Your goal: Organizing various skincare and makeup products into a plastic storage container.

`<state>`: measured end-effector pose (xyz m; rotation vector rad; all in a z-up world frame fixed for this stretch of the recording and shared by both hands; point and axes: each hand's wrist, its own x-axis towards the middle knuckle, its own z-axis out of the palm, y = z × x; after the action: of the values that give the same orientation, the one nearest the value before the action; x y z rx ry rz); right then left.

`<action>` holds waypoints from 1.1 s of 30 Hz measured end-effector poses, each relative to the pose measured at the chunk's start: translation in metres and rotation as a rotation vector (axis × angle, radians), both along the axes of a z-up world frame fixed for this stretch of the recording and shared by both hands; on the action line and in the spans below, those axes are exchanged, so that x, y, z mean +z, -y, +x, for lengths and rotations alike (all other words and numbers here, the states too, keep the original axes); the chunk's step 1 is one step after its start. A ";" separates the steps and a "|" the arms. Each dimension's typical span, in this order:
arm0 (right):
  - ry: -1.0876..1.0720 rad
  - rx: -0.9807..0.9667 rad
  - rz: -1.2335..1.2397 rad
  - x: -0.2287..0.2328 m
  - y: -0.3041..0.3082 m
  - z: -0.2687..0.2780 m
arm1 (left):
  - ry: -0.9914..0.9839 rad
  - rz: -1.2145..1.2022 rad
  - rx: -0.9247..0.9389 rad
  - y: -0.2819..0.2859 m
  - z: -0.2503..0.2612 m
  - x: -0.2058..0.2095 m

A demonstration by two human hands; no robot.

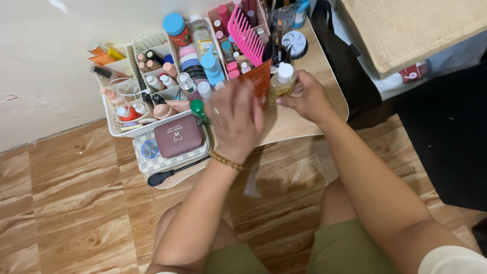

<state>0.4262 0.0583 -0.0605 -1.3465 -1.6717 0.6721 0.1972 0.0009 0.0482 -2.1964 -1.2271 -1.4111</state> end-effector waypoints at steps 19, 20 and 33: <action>0.103 -0.208 -0.205 0.034 0.010 0.079 | 0.093 -0.437 -0.231 -0.035 0.085 0.032; 0.088 -0.228 -0.193 0.033 0.011 0.083 | 0.081 -0.444 -0.236 -0.041 0.092 0.033; -0.017 -0.305 -0.137 -0.027 -0.030 0.107 | -0.258 -0.187 0.000 -0.165 0.131 0.032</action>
<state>0.5330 0.0884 -0.0874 -1.6463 -1.3869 0.6240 0.3281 0.1656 0.0804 -2.4085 -1.3083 -1.0068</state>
